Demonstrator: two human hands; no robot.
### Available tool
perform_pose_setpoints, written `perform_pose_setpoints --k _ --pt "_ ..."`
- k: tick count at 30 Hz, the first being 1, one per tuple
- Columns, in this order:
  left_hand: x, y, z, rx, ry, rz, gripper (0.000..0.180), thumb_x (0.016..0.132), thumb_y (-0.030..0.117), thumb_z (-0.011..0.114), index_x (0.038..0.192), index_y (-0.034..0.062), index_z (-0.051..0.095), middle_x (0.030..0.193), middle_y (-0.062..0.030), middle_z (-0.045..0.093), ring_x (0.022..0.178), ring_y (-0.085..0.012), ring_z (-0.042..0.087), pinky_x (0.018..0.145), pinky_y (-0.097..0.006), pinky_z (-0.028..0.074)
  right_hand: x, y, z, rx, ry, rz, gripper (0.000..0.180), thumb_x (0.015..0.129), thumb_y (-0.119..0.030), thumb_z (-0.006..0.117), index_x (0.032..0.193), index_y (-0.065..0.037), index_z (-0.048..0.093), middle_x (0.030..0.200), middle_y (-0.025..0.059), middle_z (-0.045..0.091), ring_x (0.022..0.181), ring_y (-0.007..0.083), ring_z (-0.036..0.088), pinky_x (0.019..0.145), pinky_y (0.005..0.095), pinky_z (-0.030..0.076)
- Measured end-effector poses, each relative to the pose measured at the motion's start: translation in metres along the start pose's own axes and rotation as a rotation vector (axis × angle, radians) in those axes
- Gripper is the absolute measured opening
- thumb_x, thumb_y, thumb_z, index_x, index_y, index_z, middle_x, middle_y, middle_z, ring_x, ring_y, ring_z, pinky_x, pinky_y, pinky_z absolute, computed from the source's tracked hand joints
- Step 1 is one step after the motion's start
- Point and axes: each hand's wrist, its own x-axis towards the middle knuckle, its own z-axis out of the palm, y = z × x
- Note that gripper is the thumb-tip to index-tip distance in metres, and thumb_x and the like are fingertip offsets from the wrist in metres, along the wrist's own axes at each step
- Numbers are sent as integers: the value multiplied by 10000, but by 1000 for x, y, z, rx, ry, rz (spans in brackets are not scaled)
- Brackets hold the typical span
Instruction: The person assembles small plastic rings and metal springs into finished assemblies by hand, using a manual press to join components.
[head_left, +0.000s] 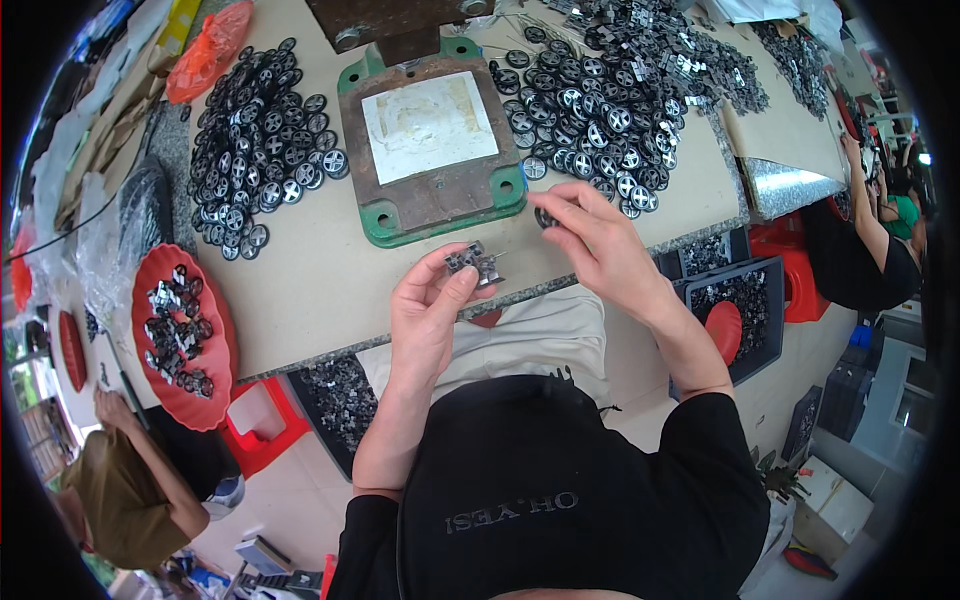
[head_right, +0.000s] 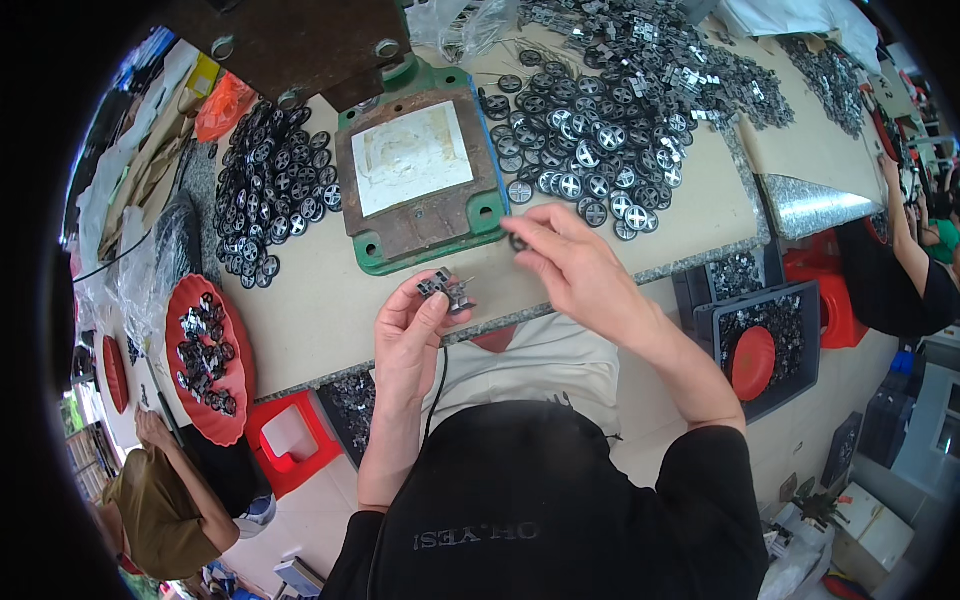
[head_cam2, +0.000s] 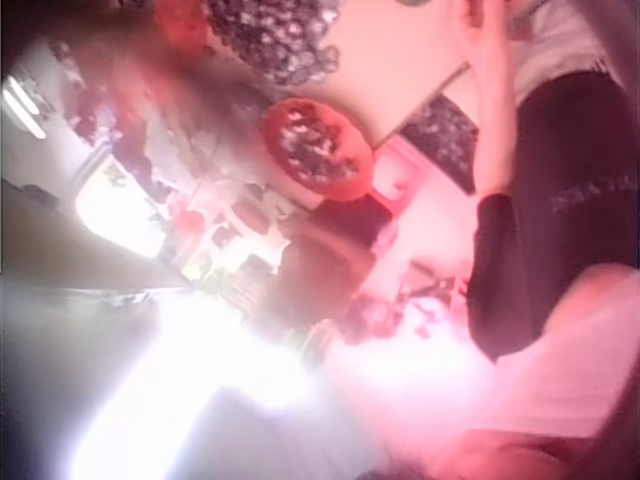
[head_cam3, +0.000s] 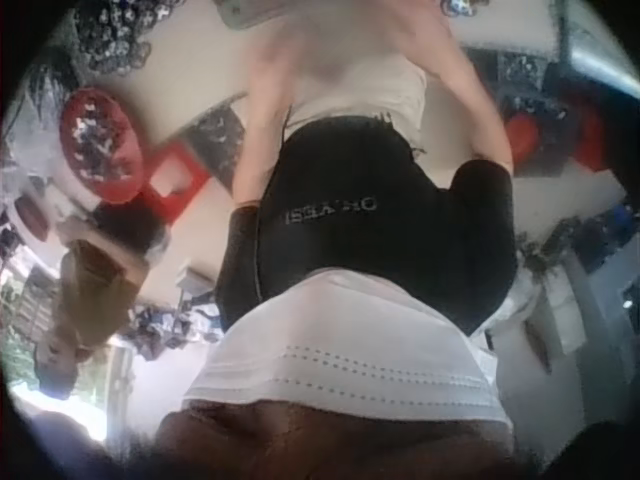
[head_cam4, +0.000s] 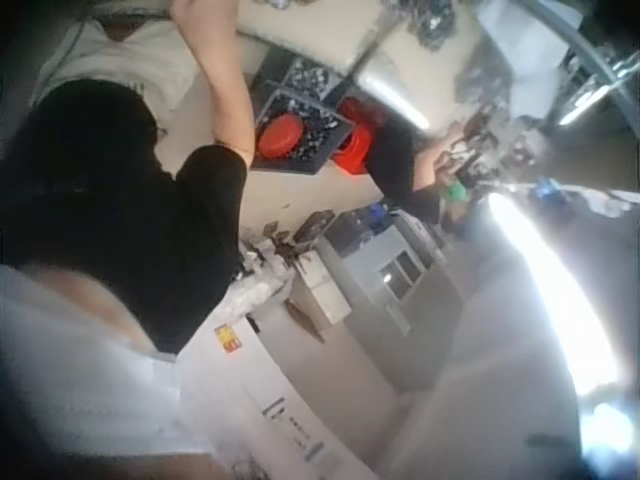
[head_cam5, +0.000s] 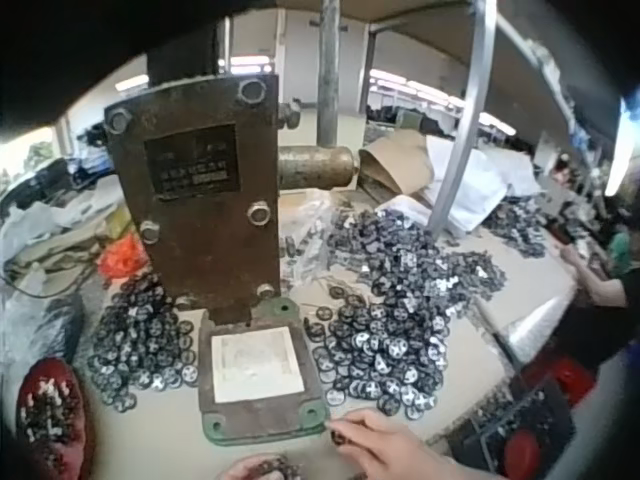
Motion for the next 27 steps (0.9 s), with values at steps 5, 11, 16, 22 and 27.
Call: perform_pose_setpoints --k 5,11,16,22,27 --pt "-3 2 3 46 -30 -2 231 845 19 543 1075 -6 541 954 -104 609 820 -161 612 721 -292 540 -7 -4 11 866 -164 240 309 851 -6 493 1160 5 490 1034 65 555 923 119 529 791 247 434" --pt "-3 5 5 78 0 -16 235 832 -5 552 1066 -20 547 951 -107 610 818 -146 609 717 -285 546 -7 -1 18 1030 -243 247 325 878 -30 474 1201 5 471 1075 68 550 952 105 517 837 251 423" --pt "-4 5 6 94 5 -1 247 823 -14 562 1069 -25 546 947 -107 614 812 -143 610 717 -286 547 -6 0 20 1054 -231 245 321 867 -14 485 1188 3 487 1076 66 542 978 113 511 856 261 418" --pt "-3 7 7 96 27 -2 249 814 -14 575 1062 -28 554 924 -103 620 786 -137 612 708 -276 547 -3 1 20 981 -191 176 308 841 10 507 1148 -3 527 1064 66 515 968 126 511 846 261 422" --pt "-3 7 7 79 39 4 253 811 -10 584 1062 -27 558 918 -103 620 770 -138 615 700 -272 545 -3 1 18 952 -205 195 317 830 21 509 1144 -10 533 1067 67 514 956 126 511 837 261 426"
